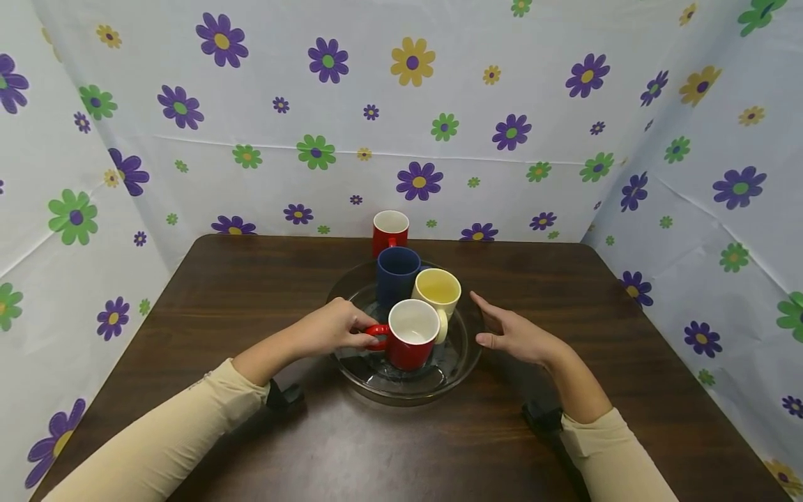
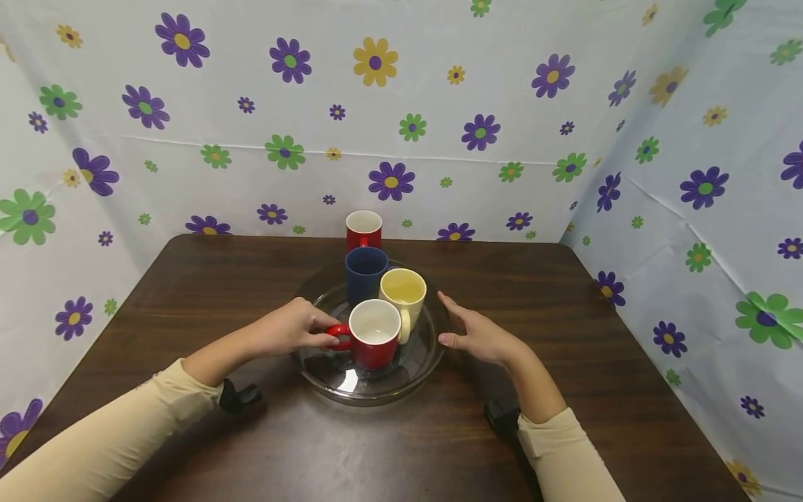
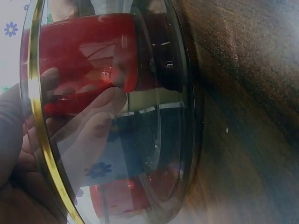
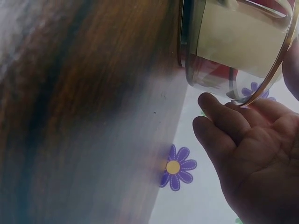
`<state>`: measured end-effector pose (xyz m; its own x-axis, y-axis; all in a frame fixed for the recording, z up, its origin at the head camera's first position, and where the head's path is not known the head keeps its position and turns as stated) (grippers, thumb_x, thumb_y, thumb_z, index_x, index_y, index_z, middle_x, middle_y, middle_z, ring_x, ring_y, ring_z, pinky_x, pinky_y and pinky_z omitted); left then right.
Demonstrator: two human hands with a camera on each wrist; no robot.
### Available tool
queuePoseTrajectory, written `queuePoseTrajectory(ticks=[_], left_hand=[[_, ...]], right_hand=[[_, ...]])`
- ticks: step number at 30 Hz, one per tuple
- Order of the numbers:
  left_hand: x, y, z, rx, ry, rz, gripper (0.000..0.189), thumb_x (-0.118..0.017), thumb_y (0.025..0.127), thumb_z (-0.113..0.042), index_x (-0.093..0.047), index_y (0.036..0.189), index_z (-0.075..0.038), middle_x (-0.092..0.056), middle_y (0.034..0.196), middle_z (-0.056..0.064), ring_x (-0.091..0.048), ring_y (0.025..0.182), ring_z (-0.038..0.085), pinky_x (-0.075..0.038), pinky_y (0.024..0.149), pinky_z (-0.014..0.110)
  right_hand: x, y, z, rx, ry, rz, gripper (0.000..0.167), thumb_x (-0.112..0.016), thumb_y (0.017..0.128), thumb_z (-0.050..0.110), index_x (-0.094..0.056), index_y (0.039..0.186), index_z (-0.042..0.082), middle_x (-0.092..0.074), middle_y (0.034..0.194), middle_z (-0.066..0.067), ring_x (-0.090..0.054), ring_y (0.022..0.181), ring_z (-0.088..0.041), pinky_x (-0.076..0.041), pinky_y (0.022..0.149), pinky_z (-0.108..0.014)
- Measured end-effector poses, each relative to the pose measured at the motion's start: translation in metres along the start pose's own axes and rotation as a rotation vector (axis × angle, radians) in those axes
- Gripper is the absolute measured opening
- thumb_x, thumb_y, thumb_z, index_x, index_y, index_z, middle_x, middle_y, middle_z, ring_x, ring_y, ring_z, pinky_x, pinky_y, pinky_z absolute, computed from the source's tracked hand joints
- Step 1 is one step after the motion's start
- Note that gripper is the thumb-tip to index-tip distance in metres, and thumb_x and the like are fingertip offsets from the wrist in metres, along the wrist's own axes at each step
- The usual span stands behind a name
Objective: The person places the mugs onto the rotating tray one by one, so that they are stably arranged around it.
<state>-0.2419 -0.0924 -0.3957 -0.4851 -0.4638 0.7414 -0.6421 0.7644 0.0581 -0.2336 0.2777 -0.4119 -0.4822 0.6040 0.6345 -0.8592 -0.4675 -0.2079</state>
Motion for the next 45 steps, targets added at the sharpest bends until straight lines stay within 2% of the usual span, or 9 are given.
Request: queuePoseTrajectory(ticks=[8,14,18,23,26,30,34,39,45], left_hand=[[0.000,0.000,0.001,0.027,0.005,0.003,0.025,-0.077,0.092,-0.028,-0.080,0.110,-0.010,-0.075,0.085,-0.007,-0.059,0.065,0.007,-0.057,0.060,0.025],[0.014,-0.004,0.000,0.025,0.086,0.031,0.032,-0.076,0.093,-0.033,-0.077,0.116,-0.011,-0.075,0.092,-0.008,-0.063,0.075,0.007,-0.057,0.068,0.024],[0.033,-0.010,-0.001,0.037,0.127,-0.037,0.030,-0.073,0.095,-0.032,-0.076,0.116,-0.011,-0.077,0.099,-0.002,-0.069,0.077,0.008,-0.058,0.072,0.026],[0.055,-0.016,0.011,0.127,0.223,-0.193,0.029,-0.075,0.094,-0.028,-0.076,0.116,-0.010,-0.077,0.102,0.002,-0.072,0.080,0.015,-0.060,0.078,0.037],[0.060,-0.021,0.023,0.201,0.303,-0.248,0.040,-0.076,0.092,-0.033,-0.072,0.125,-0.011,-0.075,0.115,0.006,-0.071,0.103,0.025,-0.055,0.092,0.048],[0.059,-0.028,0.039,0.230,0.318,-0.145,0.064,-0.075,0.092,-0.035,-0.055,0.144,-0.003,-0.060,0.140,0.019,-0.057,0.129,0.038,-0.043,0.107,0.056],[0.052,-0.035,0.049,0.222,0.255,-0.027,0.074,-0.069,0.097,-0.032,-0.037,0.154,0.003,-0.042,0.154,0.026,-0.044,0.139,0.044,-0.034,0.113,0.058],[0.048,-0.037,0.052,0.234,0.213,-0.008,0.076,-0.065,0.100,-0.032,-0.029,0.158,0.000,-0.032,0.160,0.024,-0.038,0.143,0.043,-0.029,0.116,0.057],[0.046,-0.040,0.052,0.284,0.214,-0.005,0.076,-0.064,0.100,-0.037,-0.030,0.158,-0.002,-0.039,0.156,0.025,-0.042,0.140,0.044,-0.032,0.115,0.058]], right_hand=[[0.000,0.001,-0.002,-0.004,0.014,0.003,0.085,-0.065,0.100,0.029,-0.011,0.164,0.015,-0.009,0.168,-0.018,-0.015,0.152,-0.044,-0.019,0.117,-0.062],[0.000,0.000,0.000,-0.006,0.022,0.003,0.084,-0.064,0.101,0.027,-0.011,0.165,0.017,-0.009,0.168,-0.017,-0.014,0.152,-0.044,-0.019,0.118,-0.062],[-0.001,0.000,0.001,-0.010,0.024,0.002,0.084,-0.064,0.101,0.027,-0.011,0.165,0.018,-0.009,0.168,-0.017,-0.013,0.152,-0.044,-0.019,0.117,-0.062],[-0.001,0.001,0.001,-0.002,0.027,0.007,0.084,-0.064,0.101,0.027,-0.011,0.165,0.017,-0.009,0.168,-0.017,-0.014,0.152,-0.044,-0.019,0.117,-0.062],[0.000,0.002,0.001,0.008,0.028,0.010,0.084,-0.064,0.101,0.026,-0.011,0.165,0.017,-0.009,0.168,-0.017,-0.014,0.152,-0.044,-0.020,0.117,-0.062],[0.000,0.002,-0.001,0.011,0.034,0.014,0.084,-0.064,0.101,0.026,-0.010,0.165,0.016,-0.008,0.168,-0.018,-0.014,0.152,-0.044,-0.020,0.117,-0.062],[0.001,0.003,-0.002,0.018,0.045,0.020,0.084,-0.063,0.101,0.024,-0.010,0.164,0.015,-0.007,0.169,-0.017,-0.013,0.152,-0.044,-0.020,0.117,-0.062],[0.002,0.004,-0.002,0.033,0.053,0.023,0.083,-0.062,0.101,0.021,-0.009,0.164,0.012,-0.005,0.169,-0.017,-0.013,0.152,-0.044,-0.019,0.117,-0.061],[0.002,0.004,0.000,0.031,0.024,0.014,0.079,-0.060,0.103,0.020,-0.011,0.164,0.011,-0.008,0.168,-0.018,-0.014,0.151,-0.045,-0.019,0.117,-0.062]])
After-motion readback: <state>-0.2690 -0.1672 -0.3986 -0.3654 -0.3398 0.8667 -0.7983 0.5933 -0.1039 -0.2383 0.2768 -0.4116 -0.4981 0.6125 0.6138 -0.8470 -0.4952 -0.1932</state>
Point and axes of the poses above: each hand's wrist, its own y-axis towards the middle knuckle, its own x-axis out of the back of the hand, z = x × y, the point moved 1 cm from there along y, towards the middle knuckle
